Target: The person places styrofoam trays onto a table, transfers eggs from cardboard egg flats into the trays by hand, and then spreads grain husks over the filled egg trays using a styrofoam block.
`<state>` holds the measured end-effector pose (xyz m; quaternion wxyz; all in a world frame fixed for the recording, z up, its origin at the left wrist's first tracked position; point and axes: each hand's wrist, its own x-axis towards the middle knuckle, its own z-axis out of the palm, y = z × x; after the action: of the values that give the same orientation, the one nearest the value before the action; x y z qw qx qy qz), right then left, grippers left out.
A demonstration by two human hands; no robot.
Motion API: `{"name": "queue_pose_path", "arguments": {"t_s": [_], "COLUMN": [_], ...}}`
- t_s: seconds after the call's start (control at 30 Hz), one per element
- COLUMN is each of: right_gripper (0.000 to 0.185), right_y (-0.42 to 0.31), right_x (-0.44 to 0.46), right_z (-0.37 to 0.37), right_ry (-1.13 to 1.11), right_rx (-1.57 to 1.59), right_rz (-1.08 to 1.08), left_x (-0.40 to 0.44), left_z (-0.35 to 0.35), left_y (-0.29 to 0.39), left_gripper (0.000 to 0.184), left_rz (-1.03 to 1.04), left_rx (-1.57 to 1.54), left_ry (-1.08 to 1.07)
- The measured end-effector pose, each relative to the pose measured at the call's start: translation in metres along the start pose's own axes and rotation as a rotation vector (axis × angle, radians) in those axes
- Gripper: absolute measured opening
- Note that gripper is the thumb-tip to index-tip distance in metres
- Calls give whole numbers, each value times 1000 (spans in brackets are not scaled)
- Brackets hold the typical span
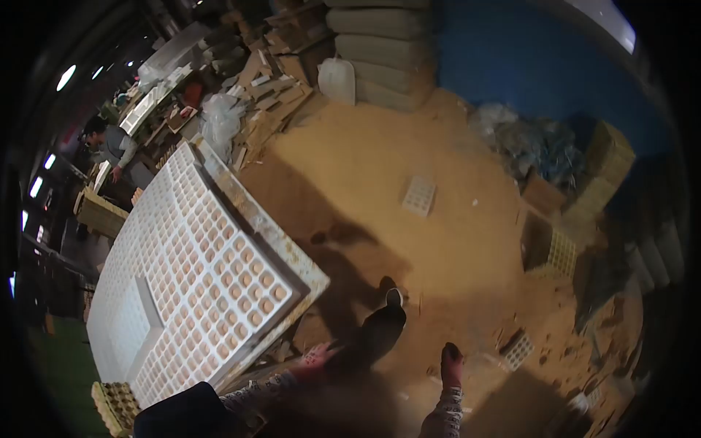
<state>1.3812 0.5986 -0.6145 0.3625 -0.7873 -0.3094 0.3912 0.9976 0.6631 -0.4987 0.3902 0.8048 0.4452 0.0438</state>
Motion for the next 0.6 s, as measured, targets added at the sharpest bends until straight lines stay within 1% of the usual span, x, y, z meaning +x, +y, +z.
{"name": "queue_pose_path", "arguments": {"t_s": [0.03, 0.1, 0.13, 0.17, 0.2, 0.23, 0.27, 0.3, 0.33, 0.37, 0.4, 0.43, 0.47, 0.53, 0.6], "right_gripper": [32, 31, 30, 31, 32, 33, 34, 36, 36, 36, 34, 34, 34, 34, 34], "right_y": [-66, -97, -120, -133, -63, -71, -121, -163, -161, -153, -153, -181, -211, -281, -351], "right_x": [23, 99, 131, 164, 235, 257, 263, 275, 293, 307, 320, 346, 385, 466, 534], "right_z": [3, 9, 18, 19, 16, -2, -24, -11, -1, -13, -24, -18, -4, 40, 103], "right_ry": [-8, 6, -6, -86, -129, -9, -270, -445, -433, -408, -415, -419, -423, -450, -516], "right_rx": [-81, -107, -11, 14, -63, -444, -345, -141, -177, -235, -186, -230, -278, -345, -371], "right_rz": [-85, -90, -185, -344, -369, -274, -149, -39, 157, 352, 549, 581, 531, 383, 216], "left_x": [34, 109, 150, 190, 224, 261, 274, 289, 292, 296, 298, 299, 302, 317, 339], "left_z": [-2, -6, -15, -27, -37, -54, -92, -136, -149, -157, -188, -215, -219, -201, -180], "left_y": [-6, -10, -11, -5, 3, 14, 24, 10, 2, -10, -14, -21, -39, -88, -139], "left_gripper": [61, 59, 59, 58, 58, 57, 57, 57, 58, 57, 56, 54, 53, 51, 50], "left_rz": [20, 68, 48, 28, -10, 53, 17, 73, 0, -109, -170, -231, -334, -544, -682], "left_rx": [-36, -139, -183, -234, -296, -329, -372, -311, -255, -227, -311, -401, -406, -432, -524], "left_ry": [63, 199, 238, 279, 309, 357, 382, 392, 413, 482, 508, 541, 625, 810, 985]}}
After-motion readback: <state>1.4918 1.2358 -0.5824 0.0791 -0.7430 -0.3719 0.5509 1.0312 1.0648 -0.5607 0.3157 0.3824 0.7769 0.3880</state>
